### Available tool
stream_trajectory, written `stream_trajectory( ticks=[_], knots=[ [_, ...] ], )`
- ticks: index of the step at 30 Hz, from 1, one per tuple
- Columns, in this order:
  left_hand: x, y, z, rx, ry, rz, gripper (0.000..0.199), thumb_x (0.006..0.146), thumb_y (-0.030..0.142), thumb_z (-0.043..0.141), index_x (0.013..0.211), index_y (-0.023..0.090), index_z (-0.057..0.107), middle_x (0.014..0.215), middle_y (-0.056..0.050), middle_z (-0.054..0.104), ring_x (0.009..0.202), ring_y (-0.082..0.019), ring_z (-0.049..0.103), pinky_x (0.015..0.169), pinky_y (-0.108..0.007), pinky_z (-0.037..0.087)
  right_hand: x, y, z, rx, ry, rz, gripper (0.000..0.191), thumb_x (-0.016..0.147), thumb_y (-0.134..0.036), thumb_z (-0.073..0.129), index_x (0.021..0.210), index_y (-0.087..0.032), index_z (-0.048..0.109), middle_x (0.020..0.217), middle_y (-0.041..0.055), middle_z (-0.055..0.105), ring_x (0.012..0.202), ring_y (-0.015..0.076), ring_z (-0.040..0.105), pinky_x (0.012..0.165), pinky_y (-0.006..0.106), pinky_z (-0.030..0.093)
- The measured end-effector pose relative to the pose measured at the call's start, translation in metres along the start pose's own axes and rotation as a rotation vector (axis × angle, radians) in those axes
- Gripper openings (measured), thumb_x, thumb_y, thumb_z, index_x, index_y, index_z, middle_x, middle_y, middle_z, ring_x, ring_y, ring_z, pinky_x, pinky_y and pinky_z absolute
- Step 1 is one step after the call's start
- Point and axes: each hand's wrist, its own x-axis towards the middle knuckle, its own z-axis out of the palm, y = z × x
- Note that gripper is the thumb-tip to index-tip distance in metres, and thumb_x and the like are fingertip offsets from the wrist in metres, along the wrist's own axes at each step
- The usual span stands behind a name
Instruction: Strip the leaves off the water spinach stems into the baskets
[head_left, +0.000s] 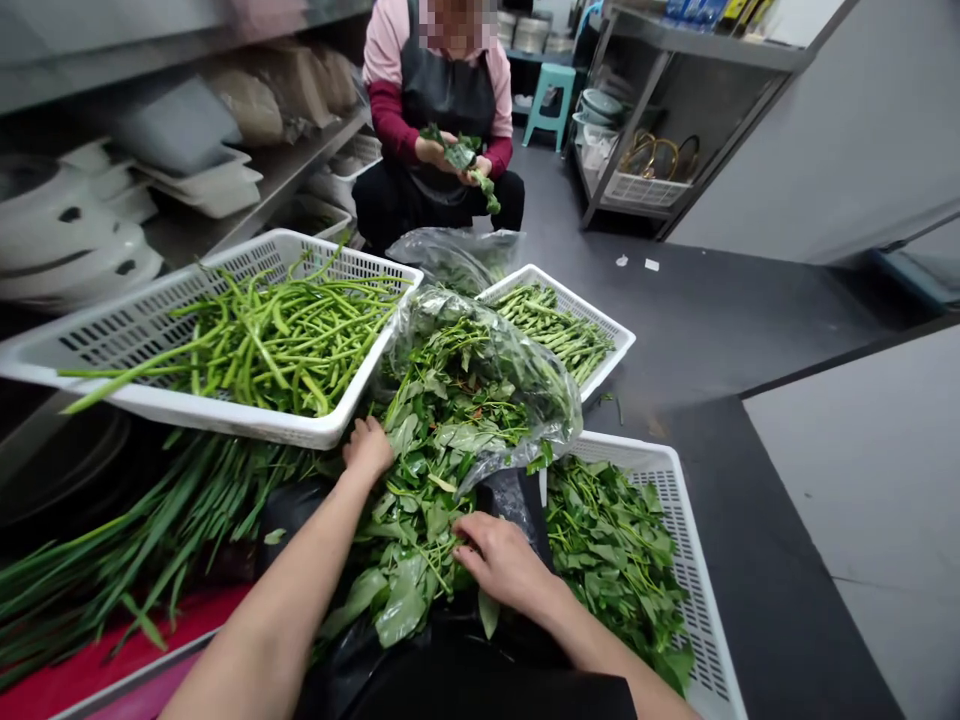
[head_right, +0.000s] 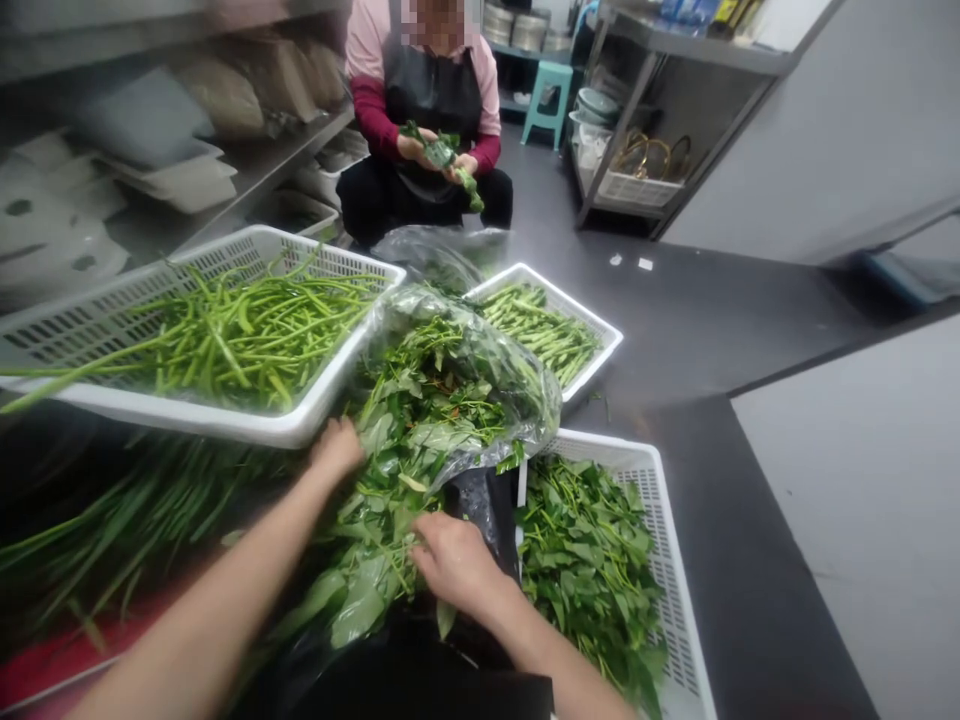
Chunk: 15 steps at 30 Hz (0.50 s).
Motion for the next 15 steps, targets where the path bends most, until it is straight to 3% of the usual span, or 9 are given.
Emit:
stream_trajectory(
  ticks=[2, 6, 9, 12, 15],
  knots=[
    [0.015, -0.008, 0.010, -0.022, 0.013, -0.054, 0.046, 0.073, 0.028, 0.052, 0.111, 0.002, 0.057, 0.117, -0.033, 0.055, 0.107, -0.041, 0.055, 0.081, -0.048, 0.043, -0.003, 0.003, 0.000, 0.007, 0.005, 0.007, 0.015, 0.081, -0.015, 0.050, 0.091, -0.019, 0.061, 0.089, 0.0049, 0.065, 0.083, 0.0170, 0.060, 0.074, 0.026, 0.044],
    [0.023, -0.011, -0.002, -0.150, -0.010, -0.044, 0.029, 0.075, 0.035, 0.053, 0.086, 0.011, 0.066, 0.088, -0.018, 0.069, 0.085, -0.031, 0.063, 0.067, -0.035, 0.046, 0.002, 0.008, 0.004, 0.159, 0.144, 0.022, 0.013, 0.080, -0.015, 0.052, 0.086, -0.019, 0.062, 0.100, 0.0053, 0.063, 0.089, 0.0154, 0.059, 0.080, 0.026, 0.044],
    [0.002, 0.000, -0.019, -0.281, -0.014, 0.057, 0.034, 0.073, 0.046, 0.054, 0.069, 0.015, 0.065, 0.067, -0.005, 0.066, 0.066, -0.020, 0.060, 0.057, -0.025, 0.041, 0.017, 0.011, -0.001, 0.242, 0.251, 0.054, 0.017, 0.081, -0.018, 0.052, 0.068, -0.018, 0.062, 0.111, 0.0075, 0.060, 0.099, 0.0177, 0.057, 0.088, 0.031, 0.042],
    [-0.028, 0.016, -0.038, -0.542, 0.024, 0.223, 0.038, 0.069, 0.053, 0.055, 0.063, 0.016, 0.062, 0.055, 0.003, 0.058, 0.052, -0.012, 0.048, 0.051, -0.021, 0.035, 0.036, 0.013, -0.012, 0.277, 0.338, 0.060, 0.010, 0.077, -0.019, 0.057, 0.078, -0.018, 0.066, 0.126, 0.0102, 0.052, 0.117, 0.0226, 0.048, 0.098, 0.037, 0.035],
    [-0.049, 0.027, -0.058, -0.790, 0.071, 0.300, 0.035, 0.063, 0.049, 0.062, 0.056, 0.015, 0.059, 0.046, 0.006, 0.047, 0.045, -0.008, 0.037, 0.045, -0.021, 0.028, 0.047, 0.011, -0.024, 0.435, 0.250, 0.003, 0.017, 0.080, -0.029, 0.056, 0.083, -0.017, 0.068, 0.118, 0.0111, 0.060, 0.113, 0.0226, 0.052, 0.097, 0.039, 0.037]
  ],
)
